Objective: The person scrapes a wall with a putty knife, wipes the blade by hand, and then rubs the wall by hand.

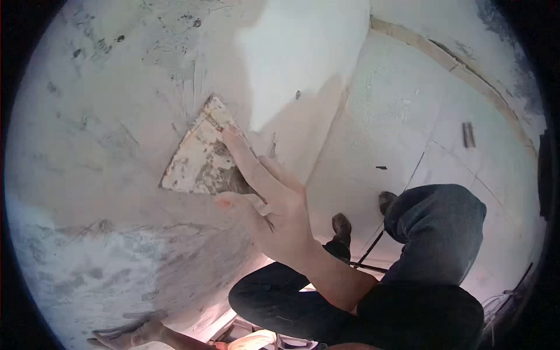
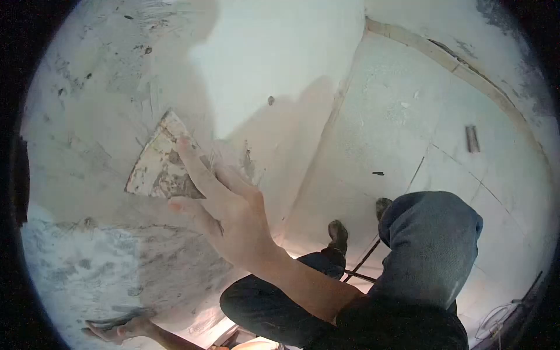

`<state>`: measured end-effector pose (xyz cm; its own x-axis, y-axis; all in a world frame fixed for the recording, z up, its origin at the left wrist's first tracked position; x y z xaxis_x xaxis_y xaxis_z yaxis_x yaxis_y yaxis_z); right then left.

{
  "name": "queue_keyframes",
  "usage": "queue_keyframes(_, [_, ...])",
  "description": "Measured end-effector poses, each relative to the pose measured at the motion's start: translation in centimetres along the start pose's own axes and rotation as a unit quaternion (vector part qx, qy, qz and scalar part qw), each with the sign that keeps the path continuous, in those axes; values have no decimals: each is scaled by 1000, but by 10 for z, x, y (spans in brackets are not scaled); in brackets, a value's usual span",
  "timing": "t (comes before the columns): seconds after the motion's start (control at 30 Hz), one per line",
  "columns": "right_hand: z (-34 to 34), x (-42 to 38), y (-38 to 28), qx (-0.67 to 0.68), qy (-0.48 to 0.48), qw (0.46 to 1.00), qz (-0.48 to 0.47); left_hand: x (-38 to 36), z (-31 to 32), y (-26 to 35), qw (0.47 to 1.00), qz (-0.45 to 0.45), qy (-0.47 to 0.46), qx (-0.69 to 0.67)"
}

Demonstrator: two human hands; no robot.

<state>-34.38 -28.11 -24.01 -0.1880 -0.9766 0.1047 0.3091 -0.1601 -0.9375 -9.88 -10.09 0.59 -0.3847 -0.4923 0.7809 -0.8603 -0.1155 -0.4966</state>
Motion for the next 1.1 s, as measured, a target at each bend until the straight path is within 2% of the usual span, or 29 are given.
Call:
queue_keyframes(0.17, [2,4,5,-8,16,1000,1,12,-1,28,989,134,53,-37])
queue_keyframes(0.2, [3,3,6,-11,24,1000,-4,12,-1,29,989,138,51,-36])
queue_keyframes(0.53, [6,5,0,16,30,999,-20,8,1,18,997,73,32,14])
queue_keyframes(0.63, [3,8,-7,8,24,1000,-10,6,0,14,998,51,30,27])
queue_keyframes(0.7, [9,7,1,12,-26,998,55,4,0,11,998,36,29,36])
queue_keyframes(0.8, [6,8,-2,16,2,1000,20,2,-2,7,998,15,29,48])
queue_keyframes(0.87, [6,8,-1,3,-17,999,41,1,-3,4,998,1,27,58])
queue_keyframes(1.0, [7,8,1,-46,-46,996,57,-1,-5,0,997,27,14,69])
queue_keyframes(1.1, [9,8,0,7,-26,998,53,-6,-7,-13,998,19,24,63])
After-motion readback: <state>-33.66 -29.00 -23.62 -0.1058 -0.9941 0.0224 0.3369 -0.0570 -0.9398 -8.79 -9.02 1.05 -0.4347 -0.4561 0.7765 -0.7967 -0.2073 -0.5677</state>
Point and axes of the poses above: each hand's wrist, its own x-axis towards the middle knuckle, its own z-axis out of the palm, y = z × x, the point moved 9 cm from there along x, towards the middle knuckle, and after that the axes turned 8 degrees about z, right-handed, at the moved point
